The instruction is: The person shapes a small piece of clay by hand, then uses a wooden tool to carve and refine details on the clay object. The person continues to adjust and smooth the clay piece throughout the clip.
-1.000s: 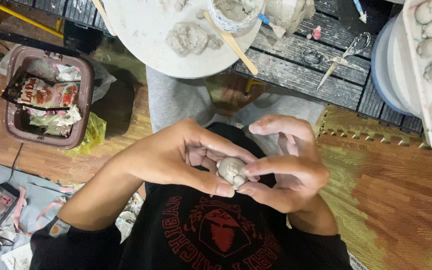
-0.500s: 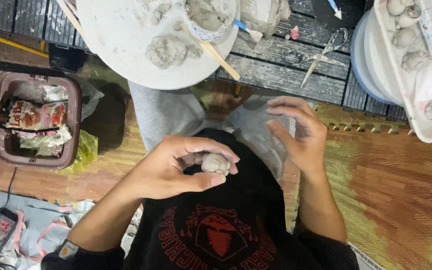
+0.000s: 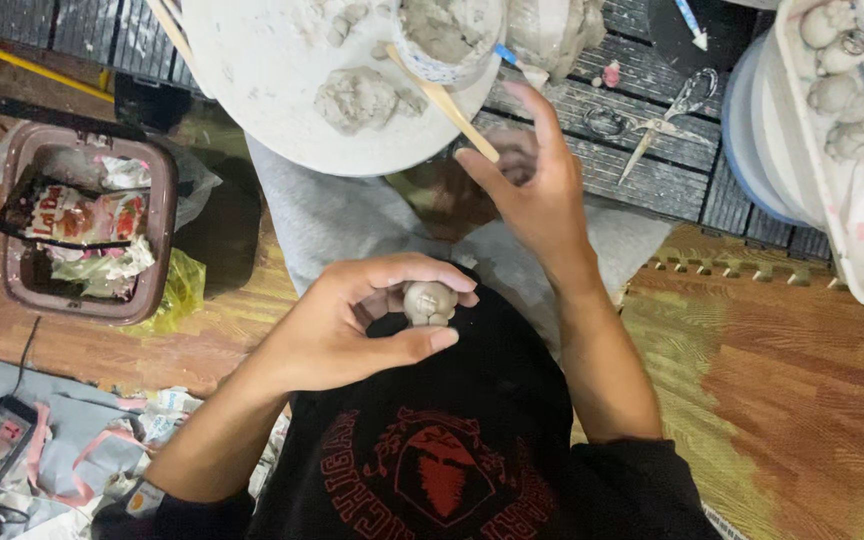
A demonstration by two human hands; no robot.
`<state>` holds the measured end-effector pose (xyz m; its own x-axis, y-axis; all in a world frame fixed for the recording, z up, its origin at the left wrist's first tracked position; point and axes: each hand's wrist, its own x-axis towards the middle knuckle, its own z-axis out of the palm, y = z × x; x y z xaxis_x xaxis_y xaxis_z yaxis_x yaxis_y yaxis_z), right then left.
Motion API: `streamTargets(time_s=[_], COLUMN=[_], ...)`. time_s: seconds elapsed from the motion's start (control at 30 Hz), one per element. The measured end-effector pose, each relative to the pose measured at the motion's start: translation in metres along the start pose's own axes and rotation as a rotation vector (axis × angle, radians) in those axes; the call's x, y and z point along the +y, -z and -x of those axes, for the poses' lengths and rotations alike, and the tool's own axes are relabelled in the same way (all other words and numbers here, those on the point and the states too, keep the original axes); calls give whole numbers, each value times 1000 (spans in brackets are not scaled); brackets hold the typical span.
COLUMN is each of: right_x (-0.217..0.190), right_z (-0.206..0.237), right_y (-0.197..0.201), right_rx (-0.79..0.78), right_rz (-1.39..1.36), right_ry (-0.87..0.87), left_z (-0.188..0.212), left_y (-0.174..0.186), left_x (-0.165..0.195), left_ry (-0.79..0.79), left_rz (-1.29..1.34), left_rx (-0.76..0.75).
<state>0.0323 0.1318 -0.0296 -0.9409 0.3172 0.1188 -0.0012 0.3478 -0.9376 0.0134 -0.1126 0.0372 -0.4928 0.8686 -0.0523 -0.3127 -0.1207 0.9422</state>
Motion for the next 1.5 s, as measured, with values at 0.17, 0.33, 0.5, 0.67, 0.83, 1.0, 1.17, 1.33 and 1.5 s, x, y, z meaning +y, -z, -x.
streamTargets(time_s=[0.17, 0.33, 0.5, 0.67, 0.83, 1.0, 1.17, 1.33, 1.5], right_x=[-1, 11, 41, 38, 2, -12, -38, -47, -37], right_z=[-2, 15, 23, 36, 104, 126, 132, 136, 136], right_y=[-8, -7, 4, 25, 51, 68, 64, 64, 71], right_rx=[76, 305, 410, 497, 402, -22, 106, 87, 16], right_rz=[135, 264, 43, -729, -844, -214, -205, -190, -101], right_ry=[263, 437, 334, 186, 134, 972, 780, 731, 869], left_z=[3, 6, 7, 5, 5, 6, 7, 6, 3], left_y=[-1, -6, -10, -7, -11, -11, -10, -12, -17], left_x=[14, 26, 32, 32, 23, 17, 18, 21, 21], left_ry=[-70, -96, -92, -289, -173, -217, -276, -303, -366], left_rz=[-60, -82, -64, -337, 30, 132, 63, 3, -110], left_rx=[-2, -30, -70, -109, -53, -50, -26, -5, 39])
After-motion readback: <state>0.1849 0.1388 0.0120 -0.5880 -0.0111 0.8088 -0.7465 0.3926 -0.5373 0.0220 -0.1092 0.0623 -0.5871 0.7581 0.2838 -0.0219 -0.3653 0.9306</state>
